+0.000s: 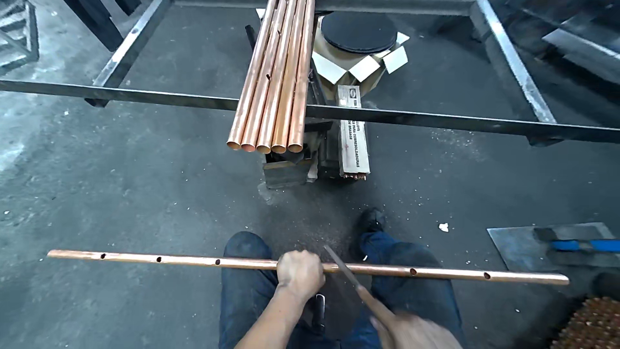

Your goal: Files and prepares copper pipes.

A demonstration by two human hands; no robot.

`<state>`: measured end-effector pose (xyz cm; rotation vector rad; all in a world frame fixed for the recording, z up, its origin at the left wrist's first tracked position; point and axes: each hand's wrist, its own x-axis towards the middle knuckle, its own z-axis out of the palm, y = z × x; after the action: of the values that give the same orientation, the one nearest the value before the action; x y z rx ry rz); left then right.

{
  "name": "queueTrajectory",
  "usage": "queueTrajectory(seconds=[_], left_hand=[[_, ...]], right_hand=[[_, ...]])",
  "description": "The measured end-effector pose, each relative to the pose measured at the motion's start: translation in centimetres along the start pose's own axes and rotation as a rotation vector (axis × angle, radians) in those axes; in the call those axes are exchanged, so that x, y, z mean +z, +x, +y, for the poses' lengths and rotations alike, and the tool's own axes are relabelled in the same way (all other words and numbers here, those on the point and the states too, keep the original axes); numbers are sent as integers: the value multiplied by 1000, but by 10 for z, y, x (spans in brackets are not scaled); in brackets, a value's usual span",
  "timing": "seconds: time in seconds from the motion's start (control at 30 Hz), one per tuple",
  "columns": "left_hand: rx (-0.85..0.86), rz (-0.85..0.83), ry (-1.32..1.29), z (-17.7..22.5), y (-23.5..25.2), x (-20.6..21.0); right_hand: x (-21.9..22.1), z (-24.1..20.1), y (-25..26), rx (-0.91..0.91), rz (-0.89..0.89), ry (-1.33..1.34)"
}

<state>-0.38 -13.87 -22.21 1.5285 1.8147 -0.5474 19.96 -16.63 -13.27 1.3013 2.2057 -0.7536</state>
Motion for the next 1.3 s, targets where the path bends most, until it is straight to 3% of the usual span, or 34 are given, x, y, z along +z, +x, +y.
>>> queueTrajectory(seconds=[0.1, 0.2, 0.4, 0.57, 0.83, 0.97, 1.17, 1.3], left_hand=[[-27, 16, 1, -1, 0, 2], [-18, 193, 33, -2, -2, 16], [77, 347, 26, -8, -12, 34], [152, 457, 64, 3, -14, 45], [205, 606, 135, 9, -9, 57], [227, 540, 77, 11, -11, 53], [150, 163, -67, 19, -19, 19], [136, 133, -63, 21, -20, 16]], right_hand=[[-13, -16, 60, 92, -92, -45], [-27, -15, 80, 132, -150, -63], [-14, 54, -2, 99, 261, 133], [7, 94, -34, 175, 249, 269], [7, 99, -29, 129, 380, 233], [13, 105, -31, 131, 366, 236], [16, 108, -31, 118, 390, 235], [18, 109, -29, 106, 409, 216]])
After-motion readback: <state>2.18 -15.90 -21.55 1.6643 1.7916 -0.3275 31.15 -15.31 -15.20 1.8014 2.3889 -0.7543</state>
